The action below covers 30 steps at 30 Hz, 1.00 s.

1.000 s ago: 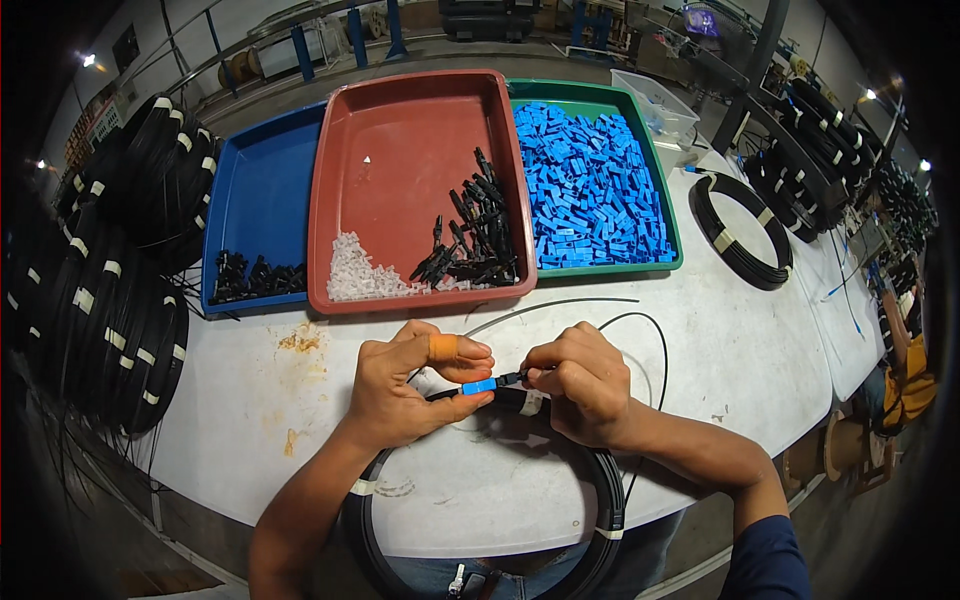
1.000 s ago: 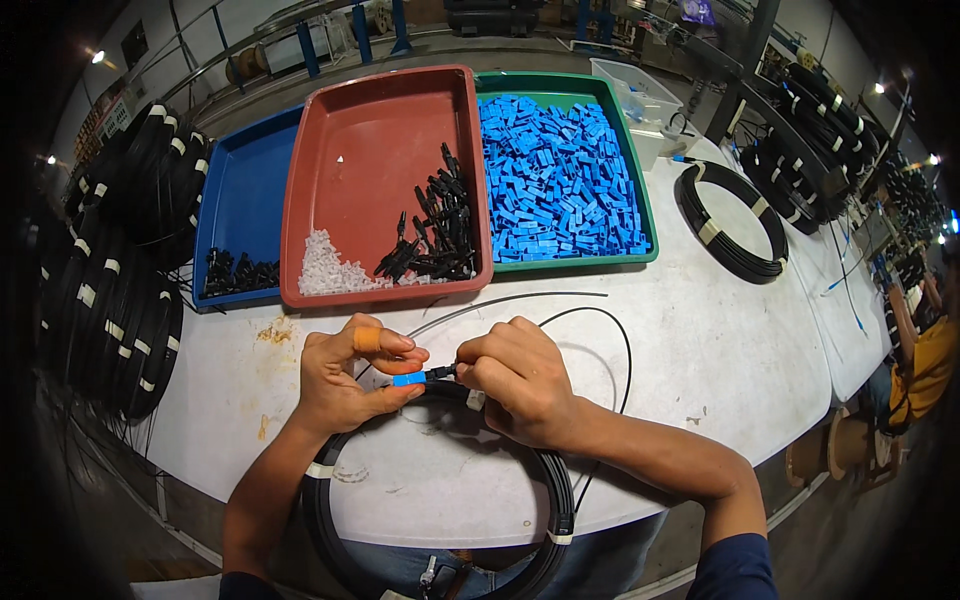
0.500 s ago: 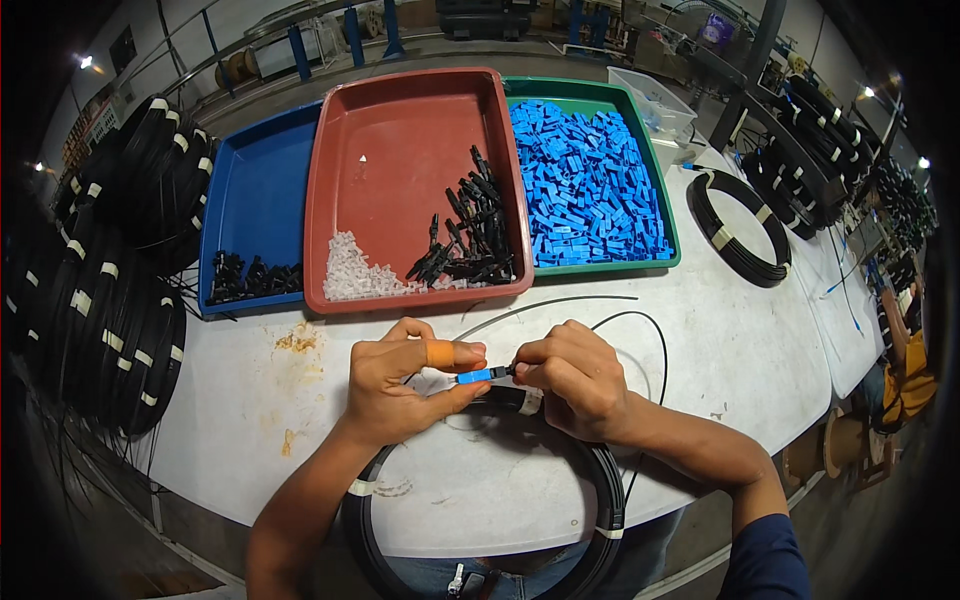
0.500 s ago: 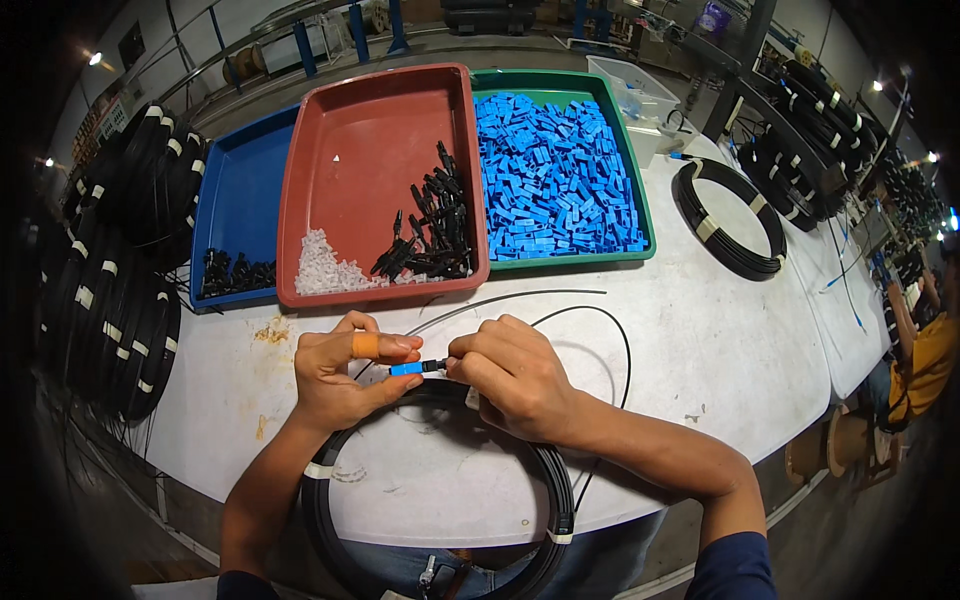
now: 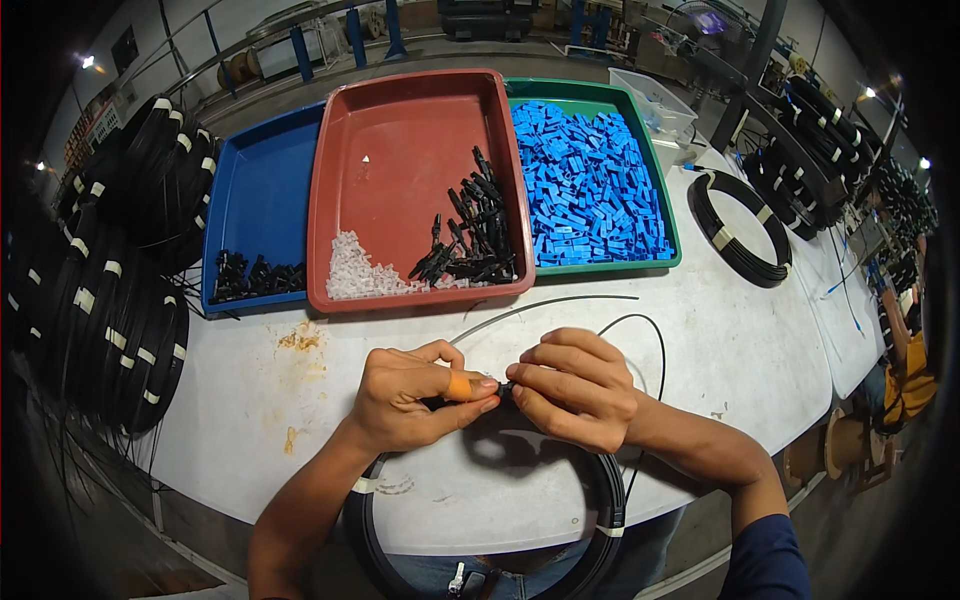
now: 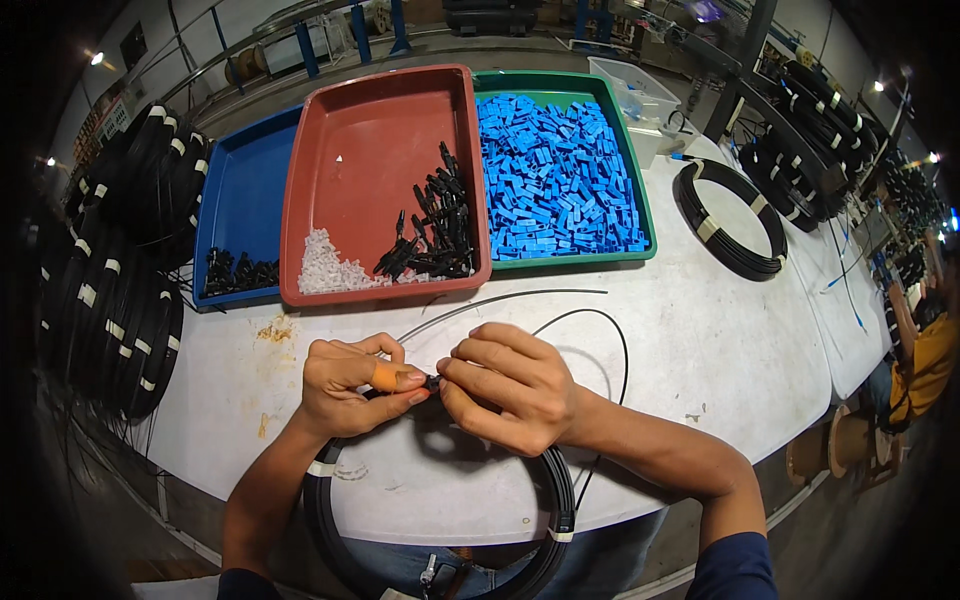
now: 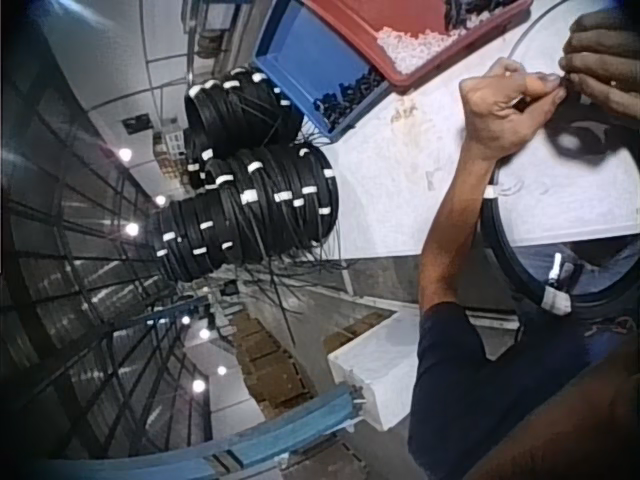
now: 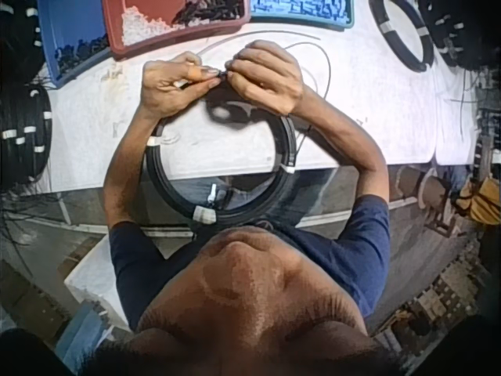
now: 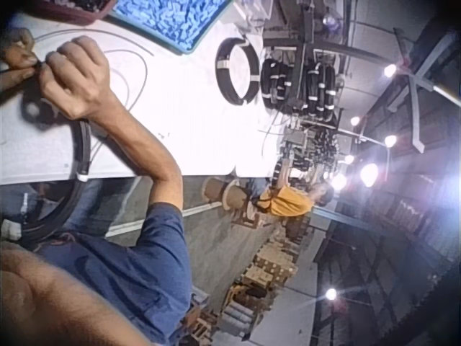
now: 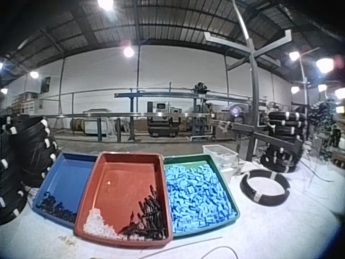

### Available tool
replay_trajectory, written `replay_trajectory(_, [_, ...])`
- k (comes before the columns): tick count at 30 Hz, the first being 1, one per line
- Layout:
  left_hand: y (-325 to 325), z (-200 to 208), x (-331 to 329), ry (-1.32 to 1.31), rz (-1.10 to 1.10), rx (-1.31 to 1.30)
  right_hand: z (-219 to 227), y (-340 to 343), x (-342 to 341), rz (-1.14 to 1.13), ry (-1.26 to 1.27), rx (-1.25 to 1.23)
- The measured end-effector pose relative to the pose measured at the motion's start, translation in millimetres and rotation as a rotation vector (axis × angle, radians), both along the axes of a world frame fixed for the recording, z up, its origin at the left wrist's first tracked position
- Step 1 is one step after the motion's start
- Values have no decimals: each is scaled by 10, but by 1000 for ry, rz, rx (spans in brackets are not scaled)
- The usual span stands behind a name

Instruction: The person attaches connector components from trays onto the end of a coiled cable by hand, sets the cable aside, and picks up another cable coil to assemble connector components onto its end.

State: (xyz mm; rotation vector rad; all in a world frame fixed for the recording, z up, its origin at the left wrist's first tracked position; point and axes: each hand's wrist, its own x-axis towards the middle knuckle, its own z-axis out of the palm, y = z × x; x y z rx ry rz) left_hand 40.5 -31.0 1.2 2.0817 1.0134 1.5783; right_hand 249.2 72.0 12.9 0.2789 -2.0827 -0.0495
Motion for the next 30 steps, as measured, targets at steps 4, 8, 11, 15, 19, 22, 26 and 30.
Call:
replay_trajectory(4, [-17,17,12,104,35,69,110,-98,68,5,-334,-663])
replay_trajectory(8, [-13,-9,16,111,51,105,137,-89,61,-31,-446,-870])
replay_trajectory(11, [5,-19,2,41,36,64,83,-17,4,6,-223,-408])
replay_trajectory(15, [7,-21,7,17,6,30,44,-2,-5,33,-85,-114])
replay_trajectory(19, [1,-30,-24,100,41,83,153,-116,-15,-51,-362,-730])
replay_trajectory(22, [12,-68,-42,15,49,36,113,-67,-48,-61,-380,-802])
replay_trajectory(26, [1,-79,-25,-139,1,-93,59,-14,-72,37,-145,-272])
replay_trajectory(30, [-21,-12,-45,50,22,4,113,-97,-56,-30,-223,-327])
